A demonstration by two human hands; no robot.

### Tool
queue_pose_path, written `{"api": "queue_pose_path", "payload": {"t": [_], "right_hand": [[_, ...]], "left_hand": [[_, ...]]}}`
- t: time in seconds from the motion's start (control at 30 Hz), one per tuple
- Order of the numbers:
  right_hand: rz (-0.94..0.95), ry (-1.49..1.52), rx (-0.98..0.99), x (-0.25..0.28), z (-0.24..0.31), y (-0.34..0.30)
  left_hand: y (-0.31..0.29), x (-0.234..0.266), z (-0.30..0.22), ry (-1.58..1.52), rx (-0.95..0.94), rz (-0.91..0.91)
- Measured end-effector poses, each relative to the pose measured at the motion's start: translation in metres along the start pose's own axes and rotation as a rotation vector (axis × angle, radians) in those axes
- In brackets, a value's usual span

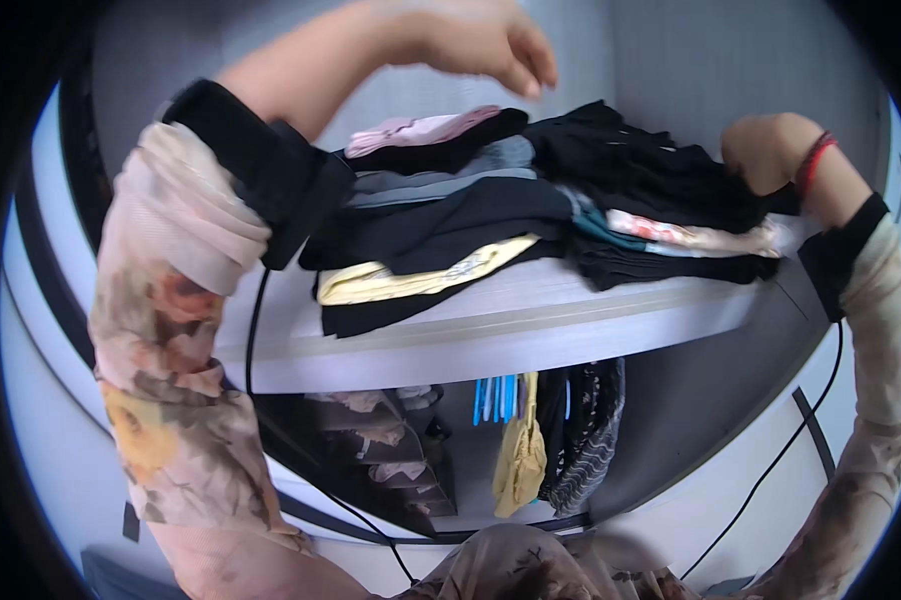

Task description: The person folds various pieces of clothing, including black pants, a floral top, and a yellow shirt, on a bed with a dinosaur-patterned sheet. They then gather the folded items and place them into a white closet shelf.

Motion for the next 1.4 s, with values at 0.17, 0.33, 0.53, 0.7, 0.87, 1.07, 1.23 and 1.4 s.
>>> {"api": "queue_pose_path", "payload": {"t": [0.17,0.33,0.53,0.7,0.87,1.07,1.23,1.4], "right_hand": [[-0.473,0.53,0.233,0.067,0.05,-0.017],[-0.516,0.501,0.604,0.077,0.153,-0.025],[-0.629,0.265,0.57,0.083,0.205,-0.02],[-0.771,0.313,0.604,0.1,0.232,-0.022],[-0.552,0.358,0.603,0.179,0.31,-0.025],[-0.923,0.411,0.94,0.275,0.322,-0.011],[-0.7,0.543,0.651,0.227,0.262,0.035],[-0.294,0.611,0.605,0.159,0.234,0.091]], "left_hand": [[-0.075,0.006,-0.015,0.172,0.405,-0.116],[-0.139,-0.037,-0.046,0.362,0.541,0.341],[-0.228,-0.07,-0.129,0.29,0.467,-0.071],[-0.262,-0.11,-0.172,0.25,0.477,0.085],[-0.278,-0.154,-0.196,0.098,0.359,0.144],[-0.29,-0.172,-0.19,-0.081,0.332,-0.013],[-0.329,-0.178,-0.194,-0.16,0.623,-0.222],[-0.359,-0.19,-0.21,-0.157,0.783,-0.369]]}}
Point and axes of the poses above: each hand's wrist, its own y-axis towards the middle knuckle, its own x-axis out of the back of the hand, z = x × y, the point moved 3 cm from there along y, towards the middle knuckle, and after that the axes turned 12 degrees about -x, right-handed, at the moved point
